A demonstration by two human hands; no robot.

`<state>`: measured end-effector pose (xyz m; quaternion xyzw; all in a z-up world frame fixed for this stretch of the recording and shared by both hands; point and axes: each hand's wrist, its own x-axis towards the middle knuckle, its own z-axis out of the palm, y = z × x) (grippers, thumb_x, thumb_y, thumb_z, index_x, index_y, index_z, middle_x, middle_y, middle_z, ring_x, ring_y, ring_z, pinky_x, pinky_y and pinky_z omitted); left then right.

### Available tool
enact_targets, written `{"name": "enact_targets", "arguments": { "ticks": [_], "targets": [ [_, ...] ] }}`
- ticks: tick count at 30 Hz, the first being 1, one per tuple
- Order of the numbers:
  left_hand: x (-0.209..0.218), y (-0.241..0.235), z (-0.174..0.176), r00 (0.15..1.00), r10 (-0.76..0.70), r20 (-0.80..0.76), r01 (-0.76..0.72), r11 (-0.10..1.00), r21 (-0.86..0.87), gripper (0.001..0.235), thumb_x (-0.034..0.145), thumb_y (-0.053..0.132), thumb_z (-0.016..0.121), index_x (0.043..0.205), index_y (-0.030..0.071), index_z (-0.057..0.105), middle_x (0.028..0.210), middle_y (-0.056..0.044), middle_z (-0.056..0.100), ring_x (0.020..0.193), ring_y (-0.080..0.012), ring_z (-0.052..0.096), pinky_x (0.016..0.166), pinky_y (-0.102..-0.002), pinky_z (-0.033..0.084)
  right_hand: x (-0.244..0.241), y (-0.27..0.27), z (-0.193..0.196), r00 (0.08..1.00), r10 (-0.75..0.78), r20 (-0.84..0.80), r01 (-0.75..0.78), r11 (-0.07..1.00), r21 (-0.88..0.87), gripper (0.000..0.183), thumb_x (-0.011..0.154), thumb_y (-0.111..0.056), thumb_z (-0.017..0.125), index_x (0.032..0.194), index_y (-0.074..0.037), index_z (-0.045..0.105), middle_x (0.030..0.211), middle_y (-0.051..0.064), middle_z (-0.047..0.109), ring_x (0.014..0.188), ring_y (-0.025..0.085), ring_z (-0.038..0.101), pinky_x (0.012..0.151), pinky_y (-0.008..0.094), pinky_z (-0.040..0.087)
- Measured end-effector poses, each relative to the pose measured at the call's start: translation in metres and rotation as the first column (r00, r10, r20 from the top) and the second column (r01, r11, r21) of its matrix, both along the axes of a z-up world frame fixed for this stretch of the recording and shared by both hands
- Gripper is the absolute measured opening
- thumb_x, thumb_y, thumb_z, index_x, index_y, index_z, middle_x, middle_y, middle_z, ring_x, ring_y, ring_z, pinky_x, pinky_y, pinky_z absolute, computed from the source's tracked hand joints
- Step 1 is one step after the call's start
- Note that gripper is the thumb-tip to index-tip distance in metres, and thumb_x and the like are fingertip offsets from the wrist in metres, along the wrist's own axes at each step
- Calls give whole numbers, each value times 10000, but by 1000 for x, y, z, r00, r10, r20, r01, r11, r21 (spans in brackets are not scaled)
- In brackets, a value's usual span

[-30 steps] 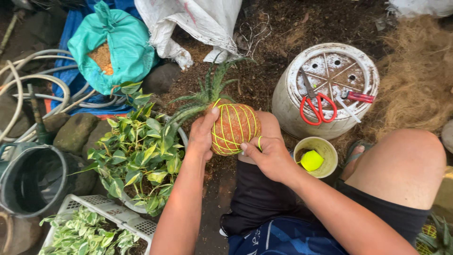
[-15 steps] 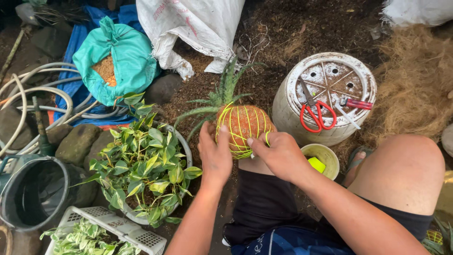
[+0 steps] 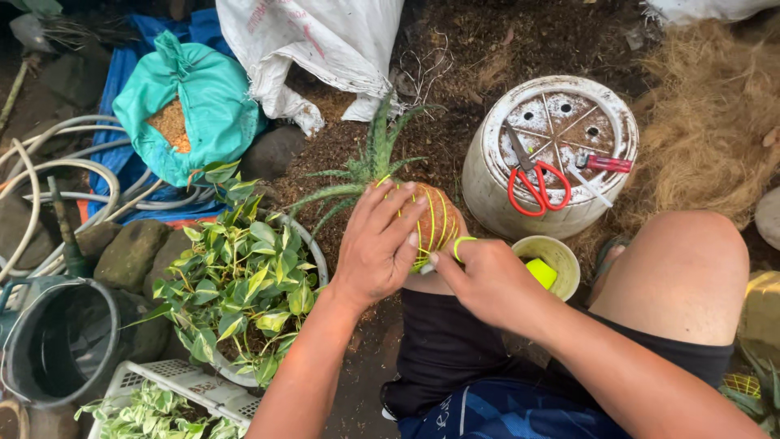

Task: The person wraps a bright green string around a coconut shell that holds a small succulent plant. They repeatedly wind the string in a crisscross pattern to secure the plant to the shell.

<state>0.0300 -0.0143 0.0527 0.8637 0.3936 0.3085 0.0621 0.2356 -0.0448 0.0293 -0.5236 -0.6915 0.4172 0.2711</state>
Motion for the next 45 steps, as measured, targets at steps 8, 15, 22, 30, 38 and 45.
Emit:
{"name": "enact_targets", "arguments": {
  "ticks": [8, 15, 22, 30, 38, 45],
  "targets": [
    [13, 1, -1, 997, 18, -71, -17, 1000, 21, 420, 972, 163, 645, 1372, 38, 624, 1427, -147, 603, 1349, -433, 532, 1198, -561, 399, 11, -25, -2, 967, -107, -233, 170, 948, 270, 233, 1023, -68, 556, 1241, -2, 606, 1100, 199, 690, 1040, 346, 691, 911, 406, 536],
    [15, 9, -8, 988, 66, -138, -62, 998, 33, 463, 953, 144, 659, 1399, 33, 609, 1437, -142, 606, 1342, -429, 519, 1170, -544, 397, 7, -32, 42, 383, 558, -736, -242, 830, 502, 769, 1152, -154, 522, 1700, -197, -15, 1564, 232, 435, 1406, 294, 600, 1230, 463, 450],
    [6, 6, -8, 990, 40, -134, -32, 997, 64, 441, 967, 120, 643, 1388, -3, 601, 1436, -175, 598, 1353, -434, 523, 1192, -529, 405, 30, -30, 84, 855, 467, -224, -73, 537, 840, 465, 1003, -70, 521, 1458, -44, 427, 1475, 228, 526, 1459, 419, 505, 1194, 577, 345],
    [-2, -6, 0, 999, 30, -20, -30, 999, -12, 355, 1010, 166, 600, 1330, 32, 674, 1419, -162, 609, 1347, -452, 537, 1197, -543, 420, 61, -33, 26, 953, 198, 228, -175, 978, -117, 220, 977, -257, 619, 1107, -114, 724, 751, 180, 699, 754, 385, 688, 686, 486, 507],
    [-11, -4, -2, 998, -62, 28, 62, 998, 3, 485, 1101, 424, 457, 1321, 61, 693, 1438, -143, 615, 1412, -445, 512, 1242, -563, 383, 58, -59, 13, 977, -27, -211, -37, 956, -292, 434, 964, -283, 635, 636, -6, 569, 497, 62, 447, 485, 118, 413, 463, 349, 415],
    [-20, 1, -9, 992, -78, 95, 83, 995, -50, 360, 1126, 265, 472, 1308, 47, 693, 1433, -147, 614, 1431, -442, 518, 1258, -550, 387, 57, -75, -9, 944, -67, -323, -36, 952, -303, 449, 983, -258, 641, 618, -18, 537, 529, 9, 400, 541, 90, 367, 459, 335, 381]
  ]
}}
